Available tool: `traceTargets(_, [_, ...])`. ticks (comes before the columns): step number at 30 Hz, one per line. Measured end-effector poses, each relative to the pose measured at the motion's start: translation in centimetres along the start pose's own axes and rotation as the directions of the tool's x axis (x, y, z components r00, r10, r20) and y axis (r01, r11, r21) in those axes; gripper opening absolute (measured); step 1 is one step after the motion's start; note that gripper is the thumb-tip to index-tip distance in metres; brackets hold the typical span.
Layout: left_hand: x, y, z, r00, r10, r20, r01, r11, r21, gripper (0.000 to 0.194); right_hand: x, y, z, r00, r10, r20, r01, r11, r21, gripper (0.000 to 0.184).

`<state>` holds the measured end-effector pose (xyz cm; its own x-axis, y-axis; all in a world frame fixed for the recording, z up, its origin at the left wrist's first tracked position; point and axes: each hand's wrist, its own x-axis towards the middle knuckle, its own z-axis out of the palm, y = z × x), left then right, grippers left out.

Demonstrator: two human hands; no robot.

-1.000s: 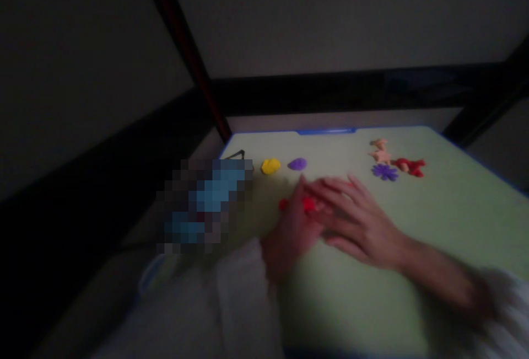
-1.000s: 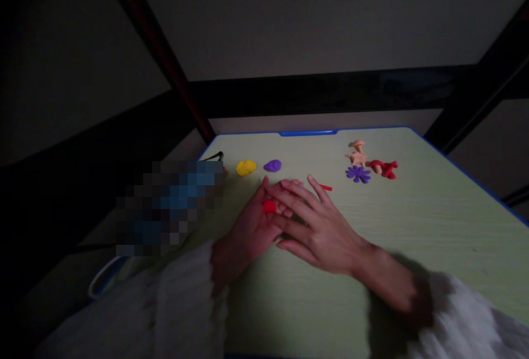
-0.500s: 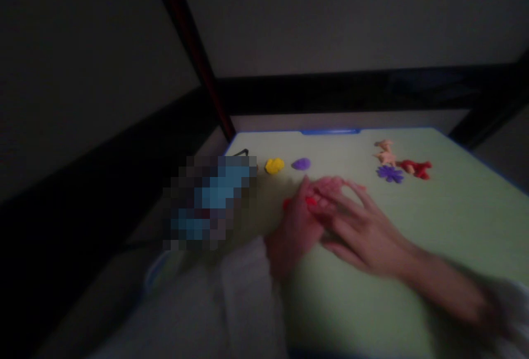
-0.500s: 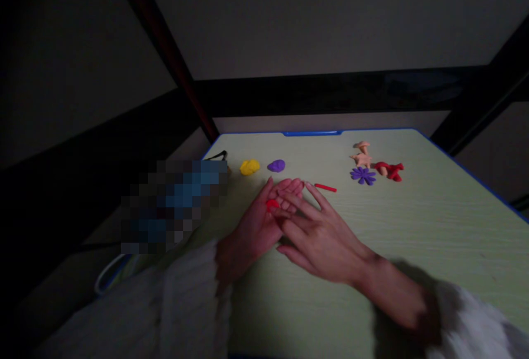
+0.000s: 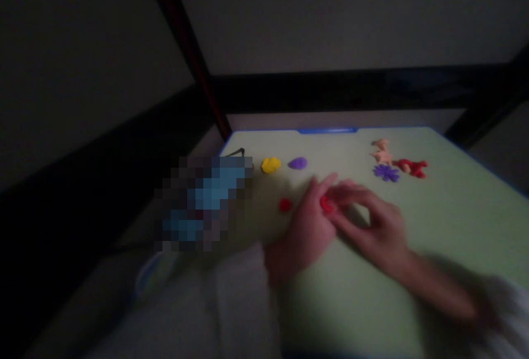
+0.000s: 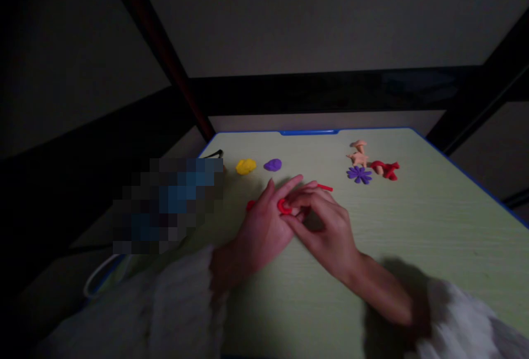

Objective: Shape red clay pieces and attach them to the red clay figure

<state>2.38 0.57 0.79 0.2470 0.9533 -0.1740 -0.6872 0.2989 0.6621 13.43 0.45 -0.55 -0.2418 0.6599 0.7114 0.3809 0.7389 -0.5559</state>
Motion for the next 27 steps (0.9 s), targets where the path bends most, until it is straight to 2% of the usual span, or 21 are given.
traceTargets(3, [0.1, -0.3, 0.1, 0.999, -0.01, 0.032, 0.012, 0.998, -0.066, 0.038, -0.2, -0.1, 0.2, 0.998, 0.028, -0.052, -0.027, 0.999, 0.024, 0.013])
traceTargets(5, [0.1, -0.3, -0.1, 0.998, 0.017, 0.057, -0.014, 0.998, -0.056, 0.036, -0.2, -0.2, 0.1, 0.99, 0.102, -0.096, -0.091, 0.99, 0.112, 0.016])
traceTargets(8, [0.1, 0.0, -1.0, 0.991, 0.109, 0.078, -0.117, 0.988, 0.101, 0.031, 0.4, -0.1, -0.3, 0.953, 0.282, -0.107, -0.236, 0.919, 0.317, 0.018])
traceTargets(11, [0.1, 0.5, -2.1, 0.974, 0.199, 0.11, -0.226, 0.901, 0.37, 0.023, 1.2, 0.3, -0.9, 0.899, 0.438, -0.012, -0.386, 0.804, 0.453, 0.02])
traceTargets(13, [0.3, 0.8, -2.7, 0.966, 0.224, 0.132, -0.26, 0.828, 0.497, 0.02, 1.6, 0.7, -1.2, 0.866, 0.494, 0.074, -0.458, 0.726, 0.514, 0.023])
traceTargets(16, [0.5, 1.2, -3.0, 0.96, 0.238, 0.145, -0.277, 0.757, 0.592, 0.016, 1.7, 1.4, -1.4, 0.834, 0.521, 0.181, -0.516, 0.62, 0.591, 0.027])
traceTargets(18, [0.5, 1.3, -3.0, 0.967, 0.18, 0.18, -0.253, 0.75, 0.612, 0.021, 1.6, 1.7, -1.5, 0.828, 0.52, 0.211, -0.524, 0.582, 0.622, 0.024])
traceTargets(22, [0.5, 1.3, -3.0, 0.975, 0.013, 0.224, -0.153, 0.767, 0.623, 0.026, 1.7, 1.9, -1.8, 0.834, 0.498, 0.237, -0.532, 0.61, 0.588, 0.013])
traceTargets(25, [0.4, 1.2, -3.0, 0.987, 0.015, 0.16, -0.109, 0.793, 0.599, 0.022, 1.8, 1.7, -2.1, 0.853, 0.483, 0.2, -0.514, 0.709, 0.483, 0.011])
traceTargets(27, [0.4, 1.1, -3.1, 0.99, 0.043, 0.134, -0.113, 0.81, 0.575, 0.021, 1.9, 1.4, -2.3, 0.883, 0.441, 0.163, -0.467, 0.785, 0.407, 0.011])
